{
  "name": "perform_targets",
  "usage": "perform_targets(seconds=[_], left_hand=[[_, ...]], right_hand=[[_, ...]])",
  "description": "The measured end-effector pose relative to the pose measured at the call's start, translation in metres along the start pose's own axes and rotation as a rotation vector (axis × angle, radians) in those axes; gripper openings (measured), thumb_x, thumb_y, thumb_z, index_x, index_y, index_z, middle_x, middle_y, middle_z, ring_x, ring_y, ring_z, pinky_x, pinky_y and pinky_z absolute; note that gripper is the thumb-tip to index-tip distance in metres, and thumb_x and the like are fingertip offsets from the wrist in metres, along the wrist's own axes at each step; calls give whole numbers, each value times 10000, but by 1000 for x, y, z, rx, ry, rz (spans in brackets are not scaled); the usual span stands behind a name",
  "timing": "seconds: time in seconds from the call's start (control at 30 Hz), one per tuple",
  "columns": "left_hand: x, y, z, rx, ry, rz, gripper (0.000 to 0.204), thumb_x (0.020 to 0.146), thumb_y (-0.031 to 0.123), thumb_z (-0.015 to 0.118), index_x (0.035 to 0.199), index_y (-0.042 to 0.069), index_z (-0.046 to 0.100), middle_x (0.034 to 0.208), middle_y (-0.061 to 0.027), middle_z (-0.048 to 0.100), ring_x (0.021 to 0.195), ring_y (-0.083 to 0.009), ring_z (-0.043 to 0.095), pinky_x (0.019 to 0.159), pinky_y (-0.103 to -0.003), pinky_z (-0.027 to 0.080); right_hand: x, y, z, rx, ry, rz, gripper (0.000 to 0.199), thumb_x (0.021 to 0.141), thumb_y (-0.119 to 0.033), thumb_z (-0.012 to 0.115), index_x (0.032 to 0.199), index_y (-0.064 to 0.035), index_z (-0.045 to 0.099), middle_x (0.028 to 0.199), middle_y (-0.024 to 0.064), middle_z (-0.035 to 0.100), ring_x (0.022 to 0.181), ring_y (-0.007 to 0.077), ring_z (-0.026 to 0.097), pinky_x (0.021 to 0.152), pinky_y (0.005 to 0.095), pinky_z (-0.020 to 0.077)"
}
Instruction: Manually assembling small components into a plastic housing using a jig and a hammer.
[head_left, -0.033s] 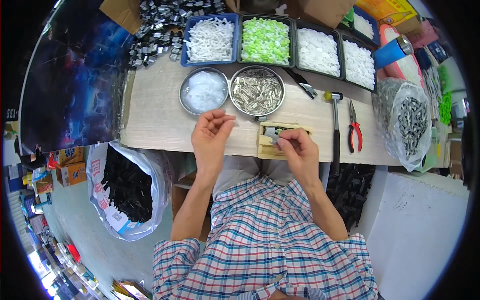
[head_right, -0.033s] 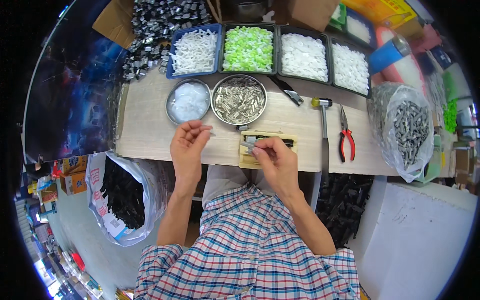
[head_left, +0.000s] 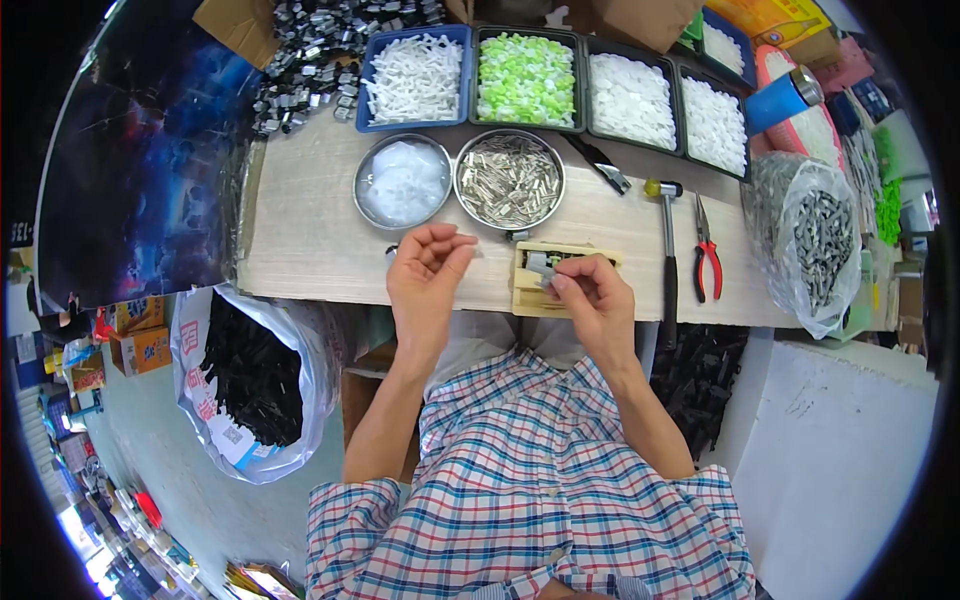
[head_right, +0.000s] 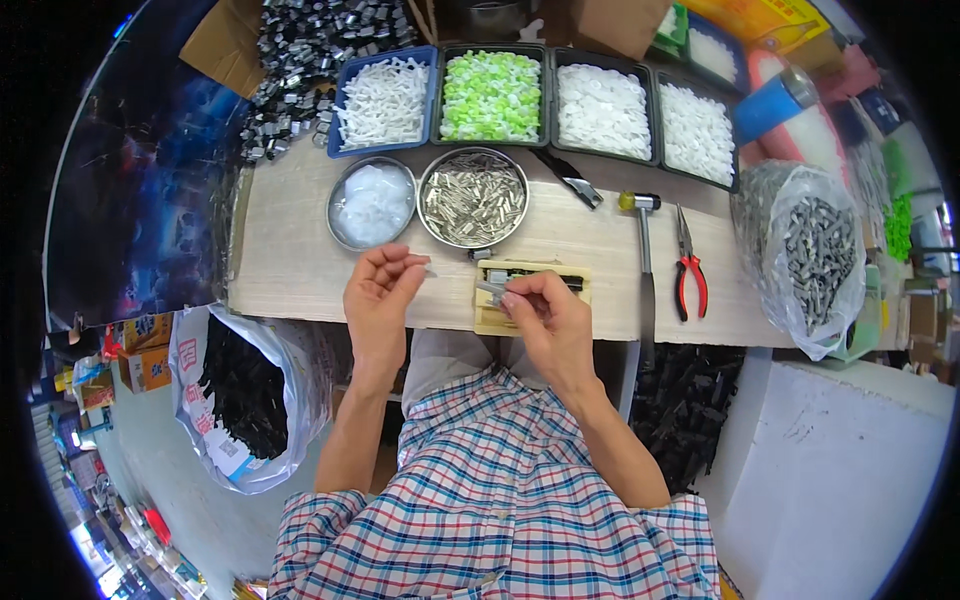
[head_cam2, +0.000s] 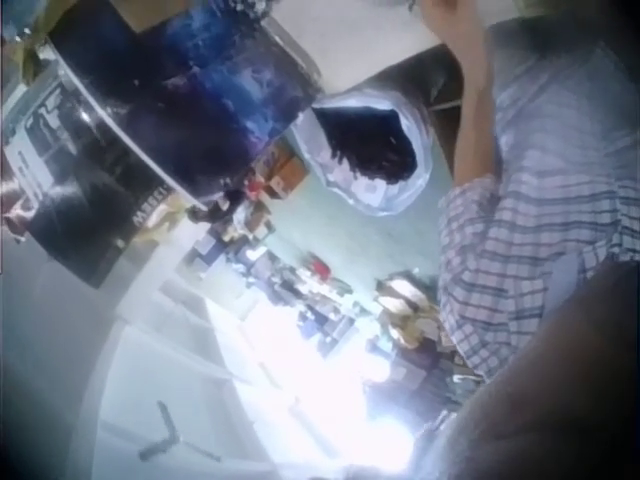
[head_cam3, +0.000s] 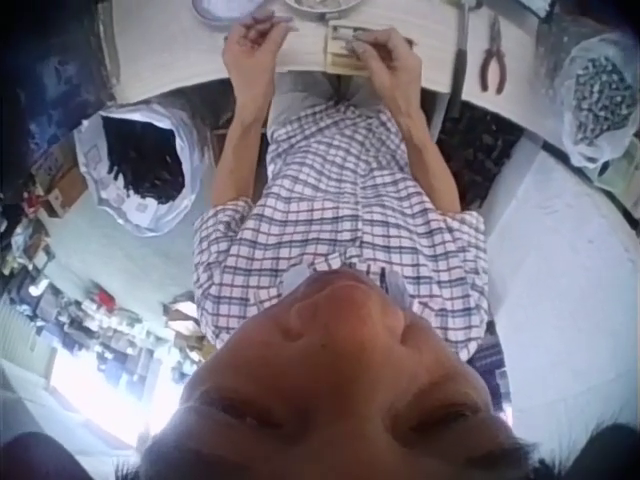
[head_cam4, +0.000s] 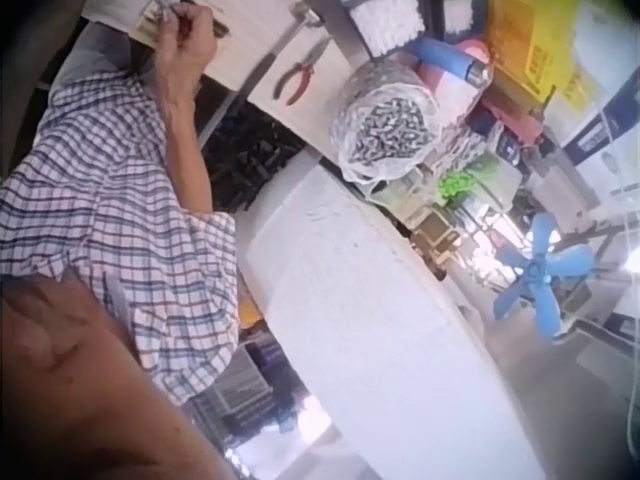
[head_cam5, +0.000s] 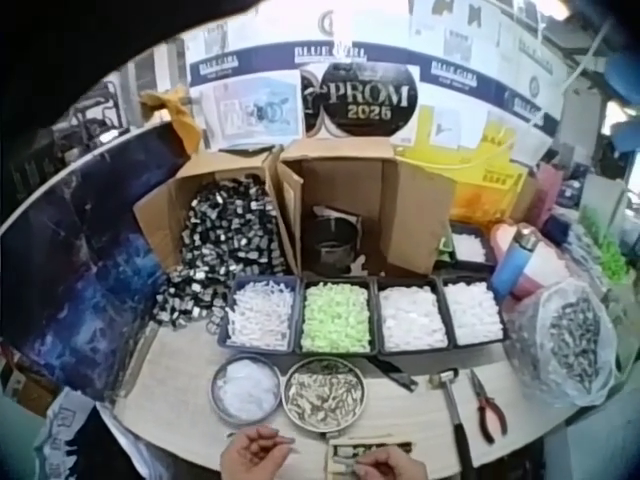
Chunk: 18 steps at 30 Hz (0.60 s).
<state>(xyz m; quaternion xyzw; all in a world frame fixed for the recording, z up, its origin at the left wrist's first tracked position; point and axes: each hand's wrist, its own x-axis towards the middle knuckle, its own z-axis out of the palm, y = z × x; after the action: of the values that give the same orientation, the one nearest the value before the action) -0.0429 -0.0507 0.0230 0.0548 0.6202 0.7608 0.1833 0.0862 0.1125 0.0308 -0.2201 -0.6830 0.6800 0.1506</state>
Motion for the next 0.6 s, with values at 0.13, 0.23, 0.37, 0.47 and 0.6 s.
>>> perform_targets(seconds=[0.13,0.23,0.37,0.47,0.6], left_hand=[[-16,-1,17,-30,-109,-39,272,906,-55,676,1154,-15,571,1061,-124,702,995,-140,663,909,-246,511],[-19,-5,23,-33,-150,-19,257,907,-68,672,1143,-18,581,1060,-132,709,994,-147,677,896,-247,522],[-22,-10,29,103,-197,107,223,903,-83,672,1111,-36,611,1040,-132,722,977,-154,694,883,-254,538],[-27,-8,33,352,-262,213,181,901,-75,679,1077,-42,654,1023,-109,736,961,-154,707,877,-261,549],[-30,-8,45,470,-365,279,166,892,-51,698,1056,-26,695,1008,-89,749,950,-132,714,860,-264,559]], right_hand=[[-4,3,-9,90,16,60,106,973,-40,640,1056,25,628,927,55,687,839,120,679,803,252,562],[-5,2,-18,61,11,86,110,967,-48,652,1048,26,641,909,55,686,827,109,674,784,248,560],[-4,-2,-30,69,4,188,119,962,-68,666,1042,19,653,886,56,683,788,101,661,743,242,551],[-4,2,-43,277,-25,281,131,956,-89,679,1039,10,659,876,49,680,763,100,652,723,238,542],[-8,4,-54,230,-19,286,125,953,-104,686,1014,4,669,860,35,672,747,89,628,709,229,515]])
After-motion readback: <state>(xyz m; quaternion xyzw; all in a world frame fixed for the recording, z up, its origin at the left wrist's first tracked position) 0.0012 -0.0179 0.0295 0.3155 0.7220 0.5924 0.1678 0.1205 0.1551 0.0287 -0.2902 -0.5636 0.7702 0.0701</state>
